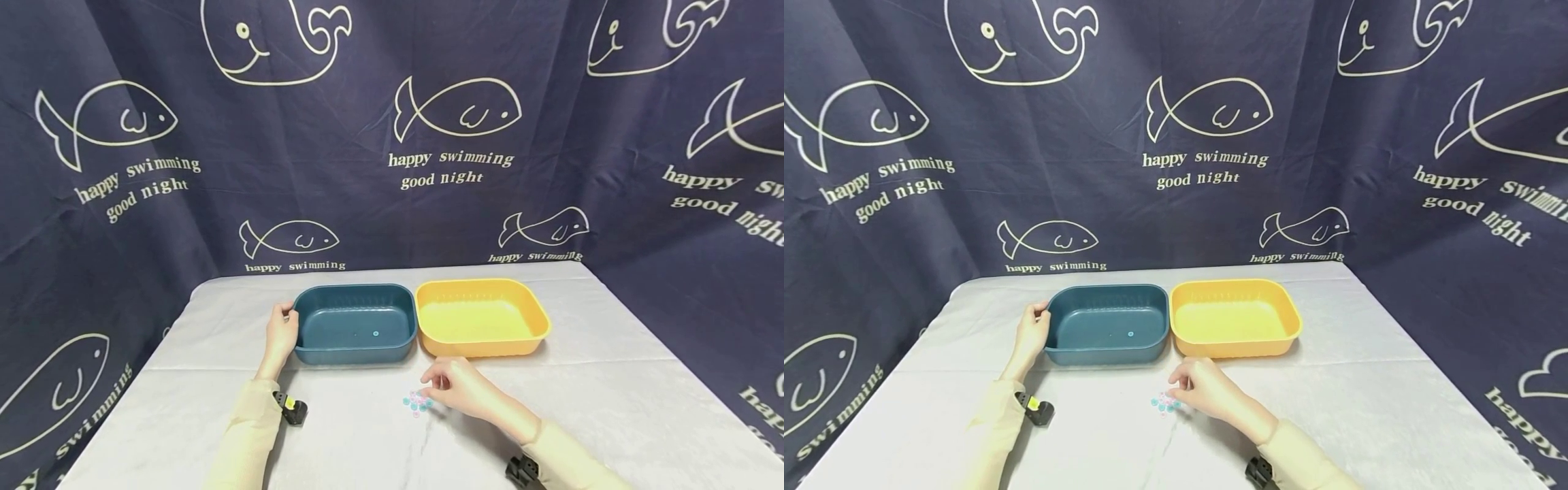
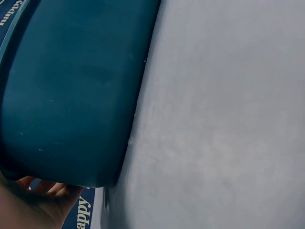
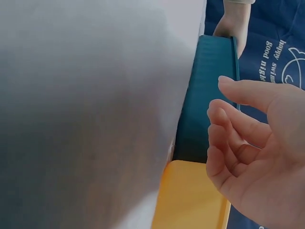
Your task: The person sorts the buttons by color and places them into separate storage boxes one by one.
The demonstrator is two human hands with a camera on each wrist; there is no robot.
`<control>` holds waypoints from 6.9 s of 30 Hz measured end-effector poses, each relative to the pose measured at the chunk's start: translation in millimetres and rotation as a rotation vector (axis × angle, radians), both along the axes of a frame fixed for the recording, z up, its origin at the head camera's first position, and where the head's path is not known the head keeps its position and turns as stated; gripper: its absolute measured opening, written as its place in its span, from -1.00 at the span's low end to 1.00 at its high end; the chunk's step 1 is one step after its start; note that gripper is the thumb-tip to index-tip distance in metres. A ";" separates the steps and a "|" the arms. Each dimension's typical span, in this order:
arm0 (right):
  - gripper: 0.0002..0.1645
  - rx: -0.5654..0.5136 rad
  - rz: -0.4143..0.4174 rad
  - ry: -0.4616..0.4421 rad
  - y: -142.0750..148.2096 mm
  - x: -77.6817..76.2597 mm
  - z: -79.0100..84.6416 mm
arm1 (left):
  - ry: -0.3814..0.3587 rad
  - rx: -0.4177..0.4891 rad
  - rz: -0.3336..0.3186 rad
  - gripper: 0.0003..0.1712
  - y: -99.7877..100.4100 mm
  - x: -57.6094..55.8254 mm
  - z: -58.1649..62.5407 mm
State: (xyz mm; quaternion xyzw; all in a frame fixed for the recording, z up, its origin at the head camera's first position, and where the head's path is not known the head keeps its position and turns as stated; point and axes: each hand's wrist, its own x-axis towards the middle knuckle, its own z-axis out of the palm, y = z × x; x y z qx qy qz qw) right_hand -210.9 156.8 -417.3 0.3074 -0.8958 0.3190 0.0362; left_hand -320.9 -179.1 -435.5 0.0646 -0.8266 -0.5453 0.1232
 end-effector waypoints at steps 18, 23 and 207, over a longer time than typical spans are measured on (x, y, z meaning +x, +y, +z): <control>-0.93 0.072 0.011 -0.041 2.8 1.6 -2.6 | -0.007 0.010 -0.001 -0.57 -0.1 2.0 1.8; -0.87 0.121 -0.008 -0.079 3.1 2.0 -3.2 | -0.006 0.004 0.000 -0.57 0.6 1.6 1.9; -0.92 0.036 -0.091 0.130 -92.3 -93.3 18.4 | 0.027 -0.016 0.012 -0.61 1.8 -3.5 -4.8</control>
